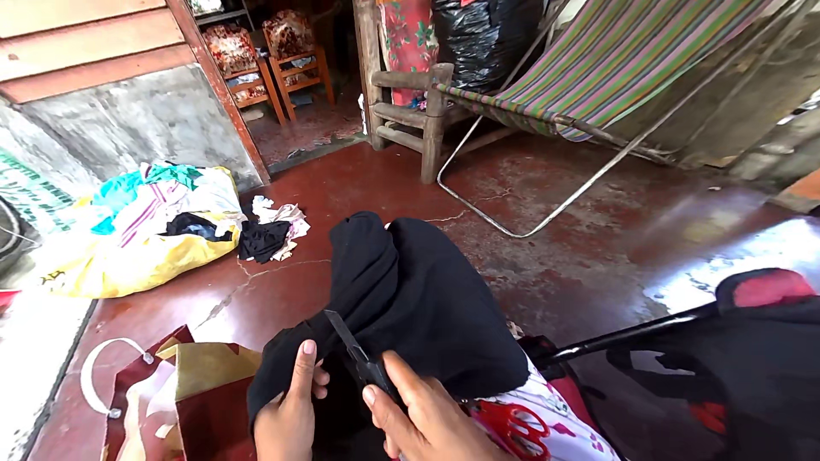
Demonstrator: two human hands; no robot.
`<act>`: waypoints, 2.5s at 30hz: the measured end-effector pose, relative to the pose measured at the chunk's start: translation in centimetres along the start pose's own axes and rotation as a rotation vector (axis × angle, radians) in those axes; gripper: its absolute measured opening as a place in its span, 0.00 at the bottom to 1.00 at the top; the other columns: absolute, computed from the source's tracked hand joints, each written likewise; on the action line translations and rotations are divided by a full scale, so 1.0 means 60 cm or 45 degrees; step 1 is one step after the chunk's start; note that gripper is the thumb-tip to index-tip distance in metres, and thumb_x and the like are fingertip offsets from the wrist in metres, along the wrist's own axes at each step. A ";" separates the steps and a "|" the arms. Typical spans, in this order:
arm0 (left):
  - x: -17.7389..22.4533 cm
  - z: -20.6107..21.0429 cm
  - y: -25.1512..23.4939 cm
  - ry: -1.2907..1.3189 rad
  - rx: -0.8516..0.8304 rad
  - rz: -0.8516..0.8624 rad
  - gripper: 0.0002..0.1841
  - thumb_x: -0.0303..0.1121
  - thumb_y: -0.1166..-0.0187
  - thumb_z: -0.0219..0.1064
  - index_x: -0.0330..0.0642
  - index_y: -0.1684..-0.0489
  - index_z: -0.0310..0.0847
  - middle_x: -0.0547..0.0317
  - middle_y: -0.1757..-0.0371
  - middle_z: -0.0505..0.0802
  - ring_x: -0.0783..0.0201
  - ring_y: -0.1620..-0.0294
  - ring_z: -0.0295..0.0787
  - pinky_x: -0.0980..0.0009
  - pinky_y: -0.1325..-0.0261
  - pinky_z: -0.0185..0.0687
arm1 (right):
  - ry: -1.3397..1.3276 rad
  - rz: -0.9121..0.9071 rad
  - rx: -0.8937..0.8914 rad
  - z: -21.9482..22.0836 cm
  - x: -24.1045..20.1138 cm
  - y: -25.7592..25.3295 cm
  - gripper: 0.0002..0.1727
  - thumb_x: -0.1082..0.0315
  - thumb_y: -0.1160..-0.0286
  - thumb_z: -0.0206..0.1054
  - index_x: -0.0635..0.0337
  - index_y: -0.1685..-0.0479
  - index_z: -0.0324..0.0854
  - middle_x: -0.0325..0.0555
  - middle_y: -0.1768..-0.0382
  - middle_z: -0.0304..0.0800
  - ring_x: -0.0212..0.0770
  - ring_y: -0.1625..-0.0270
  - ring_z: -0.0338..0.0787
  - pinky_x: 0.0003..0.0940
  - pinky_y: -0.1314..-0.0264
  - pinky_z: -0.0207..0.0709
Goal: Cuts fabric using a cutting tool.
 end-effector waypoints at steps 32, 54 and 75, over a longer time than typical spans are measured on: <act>-0.022 -0.014 -0.025 0.712 -0.045 -0.460 0.11 0.21 0.13 0.57 0.28 0.66 0.83 0.51 0.77 0.89 0.66 0.78 0.87 0.75 0.66 0.88 | 0.494 0.175 -0.203 0.045 -0.002 -0.040 0.23 0.50 0.13 0.56 0.62 0.37 0.74 0.55 0.71 0.85 0.58 0.63 0.91 0.56 0.63 0.81; -0.029 -0.013 -0.030 0.723 -0.065 -0.486 0.16 0.26 0.09 0.54 0.29 0.69 0.82 0.54 0.80 0.86 0.68 0.80 0.85 0.77 0.69 0.87 | 0.494 0.205 -0.289 0.065 0.001 -0.054 0.23 0.50 0.12 0.55 0.62 0.37 0.73 0.55 0.69 0.85 0.58 0.61 0.91 0.56 0.60 0.81; 0.001 -0.064 -0.044 0.457 0.090 -0.252 0.08 0.21 0.15 0.61 0.32 0.66 0.81 0.56 0.79 0.90 0.68 0.81 0.87 0.74 0.67 0.90 | 0.377 0.183 -0.348 0.126 -0.007 -0.089 0.22 0.54 0.12 0.56 0.66 0.36 0.72 0.59 0.64 0.86 0.59 0.57 0.91 0.56 0.55 0.82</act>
Point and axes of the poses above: each hand's wrist, its own y-axis away from the middle knuckle, its own z-axis out of the palm, x = y × z, the point moved 6 cm from there along -y, towards the middle knuckle
